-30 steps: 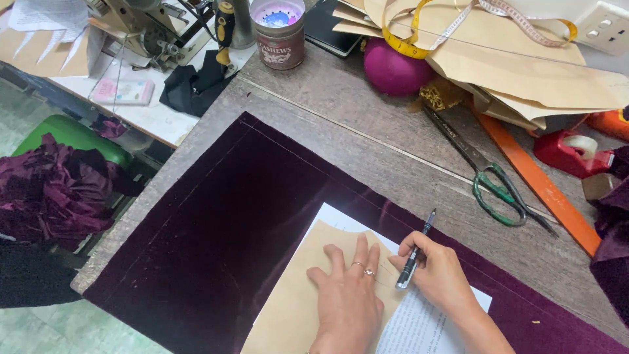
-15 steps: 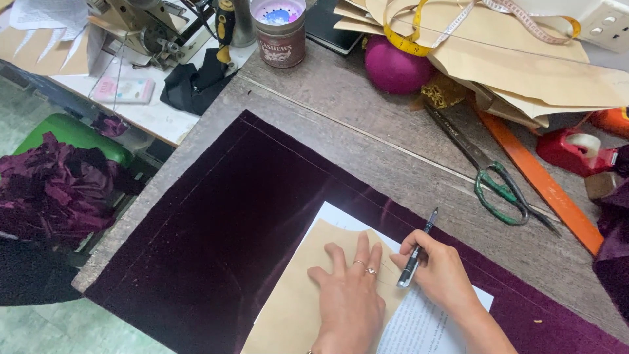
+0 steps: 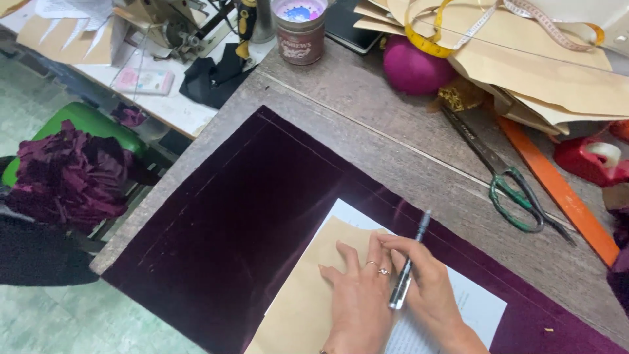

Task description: The person places a paper pattern on a piece of dark purple fabric and uses a black marker to trace the pattern's outline onto the fabric. The person holds the pattern steady with their left hand while tracing with their right hand.

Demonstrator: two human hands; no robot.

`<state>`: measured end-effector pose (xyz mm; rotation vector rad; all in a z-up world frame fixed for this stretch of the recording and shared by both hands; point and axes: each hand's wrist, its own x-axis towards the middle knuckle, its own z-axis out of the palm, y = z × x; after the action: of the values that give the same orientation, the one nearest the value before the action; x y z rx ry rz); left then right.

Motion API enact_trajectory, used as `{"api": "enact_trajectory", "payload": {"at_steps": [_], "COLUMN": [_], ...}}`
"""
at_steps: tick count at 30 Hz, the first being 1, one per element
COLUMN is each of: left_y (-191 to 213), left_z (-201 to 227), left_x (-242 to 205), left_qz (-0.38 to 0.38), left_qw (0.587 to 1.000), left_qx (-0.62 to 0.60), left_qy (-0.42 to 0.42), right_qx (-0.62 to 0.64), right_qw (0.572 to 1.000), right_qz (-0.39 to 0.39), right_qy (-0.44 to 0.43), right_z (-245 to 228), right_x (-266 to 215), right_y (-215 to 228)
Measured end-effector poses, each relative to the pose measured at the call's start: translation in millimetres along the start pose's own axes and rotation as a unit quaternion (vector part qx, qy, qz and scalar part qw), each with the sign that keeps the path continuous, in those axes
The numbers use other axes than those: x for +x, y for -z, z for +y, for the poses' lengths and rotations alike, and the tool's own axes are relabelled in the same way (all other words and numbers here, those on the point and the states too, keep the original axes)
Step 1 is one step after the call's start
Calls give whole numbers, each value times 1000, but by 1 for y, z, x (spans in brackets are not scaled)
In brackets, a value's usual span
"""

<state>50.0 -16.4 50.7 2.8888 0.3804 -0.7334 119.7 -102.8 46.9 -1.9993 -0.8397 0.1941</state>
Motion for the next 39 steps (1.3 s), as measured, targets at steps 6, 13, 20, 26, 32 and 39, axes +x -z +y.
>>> {"api": "enact_trajectory", "payload": {"at_steps": [6,13,20,26,32,39], "left_y": [-30,-87,-82,-87,-95,-60], "left_z": [-3,-9,-16,-16,-19,-19], "left_x": [1,-6,-32,-31,-26,-26], "left_qz": [82,338,417,415,407,135], "left_qw": [995,939,900,899,908,984], "left_qx": [57,18,15,-8,2,5], "left_qy": [8,63,127,136,105,113], "right_qx": [53,-43,-74,-92,-84,-77], "right_qw": [998,995,994,993,993,994], "right_qz": [-36,-28,-35,-31,-28,-29], "right_qy": [-26,87,76,61,76,73], "right_z": [-4,15,12,13,15,17], "right_x": [0,-10,-12,-13,-12,-11], "right_y": [-14,-27,-28,-29,-29,-28]}}
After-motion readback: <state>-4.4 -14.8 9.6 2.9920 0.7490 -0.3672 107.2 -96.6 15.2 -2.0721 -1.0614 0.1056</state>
